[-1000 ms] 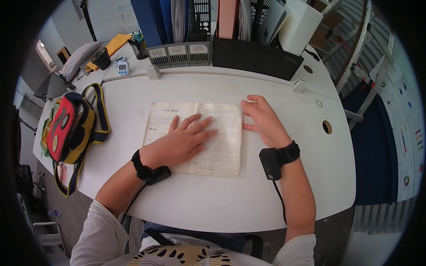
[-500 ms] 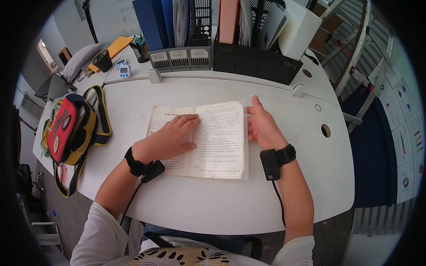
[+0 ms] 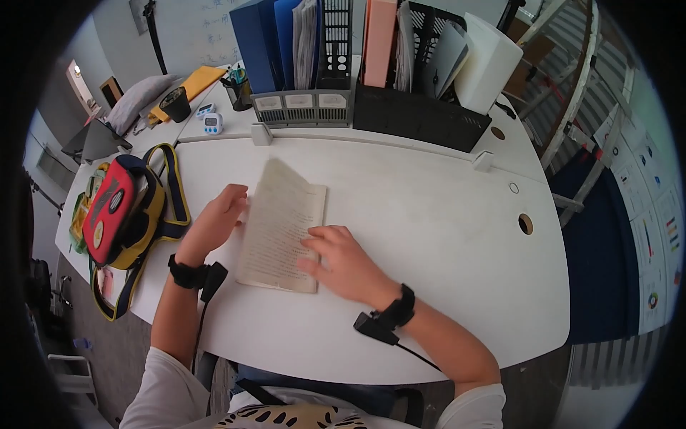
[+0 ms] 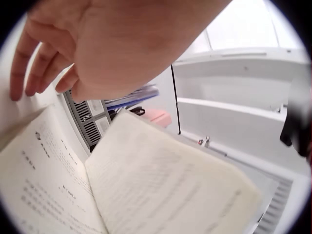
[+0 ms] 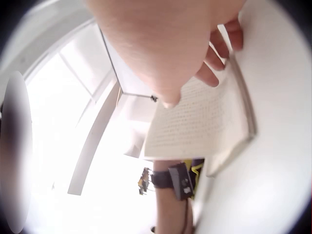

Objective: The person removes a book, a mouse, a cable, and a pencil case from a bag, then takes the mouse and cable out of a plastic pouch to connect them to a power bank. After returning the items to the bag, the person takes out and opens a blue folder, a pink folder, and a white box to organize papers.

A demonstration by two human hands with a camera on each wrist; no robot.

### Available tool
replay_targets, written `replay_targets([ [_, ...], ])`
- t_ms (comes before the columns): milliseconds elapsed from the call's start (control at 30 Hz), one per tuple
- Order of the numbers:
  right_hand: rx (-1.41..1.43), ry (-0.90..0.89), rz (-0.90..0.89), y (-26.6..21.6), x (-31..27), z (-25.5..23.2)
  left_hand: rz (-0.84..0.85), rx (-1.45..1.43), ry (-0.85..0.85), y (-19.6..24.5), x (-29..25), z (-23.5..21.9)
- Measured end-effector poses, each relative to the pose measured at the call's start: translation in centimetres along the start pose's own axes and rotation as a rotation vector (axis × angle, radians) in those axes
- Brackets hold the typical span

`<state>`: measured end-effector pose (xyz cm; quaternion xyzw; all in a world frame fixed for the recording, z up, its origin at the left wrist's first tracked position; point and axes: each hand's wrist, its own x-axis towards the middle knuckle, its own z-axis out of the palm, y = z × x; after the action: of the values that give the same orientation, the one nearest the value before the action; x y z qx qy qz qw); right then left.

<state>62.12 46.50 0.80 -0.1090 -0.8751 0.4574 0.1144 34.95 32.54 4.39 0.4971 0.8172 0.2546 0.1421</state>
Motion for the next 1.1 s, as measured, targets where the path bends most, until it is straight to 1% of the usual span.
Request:
replay_targets([
  [67,-0.467,0.047,-0.050,-1.7,-0.7,1.7,-0.255,-0.550,-0.034,0.0,-1.4,-0.6],
  [100,-0.514,0.042,-0.034,-1.6,-0.7,2.6,-0.263,-0.554,-0.029,0.1,-2.0,-0.8],
  [167,-0.548,0.008,-0.055,-2.6,-0.8,3.1,-0.273,-0.714,-0.094,0.9,-2.8,-0.9],
  [233,-0.587,-0.022,-0.079,-3.2,-0.7,3.4,-0.279,-0.742,-0.103,1.2,-2.9,-0.8],
  [333,-0.615,-0.063,-0.051,-3.4,-0.6,3.4,-0.290,-0.830,-0.107,1.9,-3.2,-0.9],
  [400,-0.608,-0.035,-0.082,-3.3,-0.6,3.5,-0.378,-1.098,-0.130,2.4,-3.2,-0.3],
  [433,-0.610,-0.037,-0.088,-3.4,-0.6,3.4,-0.372,-1.140,-0.126,2.6,-3.2,-0.3],
  [467,-0.622,-0.040,-0.070,-3.4,-0.6,3.4,-0.372,-1.141,-0.116,2.3,-3.0,-0.3],
  [533,-0.632,-0.055,-0.073,-3.6,-0.6,3.6,-0.312,-1.144,-0.202,1.3,-2.8,-0.3],
  [600,-0.618,-0.040,-0.051,-3.5,-0.5,3.6,-0.298,-1.149,-0.138,1.6,-3.1,-0.2],
  [633,-0.615,-0.048,-0.070,-3.4,-0.5,3.6,-0.240,-1.084,-0.165,2.3,-3.4,-0.6],
  [667,-0.614,-0.041,-0.050,-3.4,-0.5,3.7,-0.183,-1.016,-0.197,2.5,-3.6,-1.0],
  [700,-0.614,-0.032,-0.027,-3.3,-0.5,3.7,-0.225,-1.040,-0.261,2.0,-3.4,-1.3],
  [733,-0.612,-0.040,-0.040,-3.1,-0.6,3.8,-0.230,-1.041,-0.247,1.8,-3.4,-1.3],
  [800,-0.603,0.002,-0.060,-2.7,-0.6,4.0,-0.279,-1.260,-0.313,1.6,-3.2,-1.3],
  [933,-0.616,0.011,-0.086,-2.6,-0.4,3.9,-0.245,-1.221,-0.309,1.8,-3.3,-0.9],
  [1000,-0.607,0.014,-0.086,-2.6,-0.4,3.8,-0.174,-1.199,-0.359,1.7,-3.5,-0.5],
  [1033,-0.610,0.014,-0.084,-2.6,-0.3,3.8,-0.172,-1.201,-0.360,1.7,-3.5,-0.6],
  [1100,-0.572,0.030,-0.076,-2.6,-0.3,3.8,-0.150,-1.108,-0.369,1.7,-3.5,-0.5],
])
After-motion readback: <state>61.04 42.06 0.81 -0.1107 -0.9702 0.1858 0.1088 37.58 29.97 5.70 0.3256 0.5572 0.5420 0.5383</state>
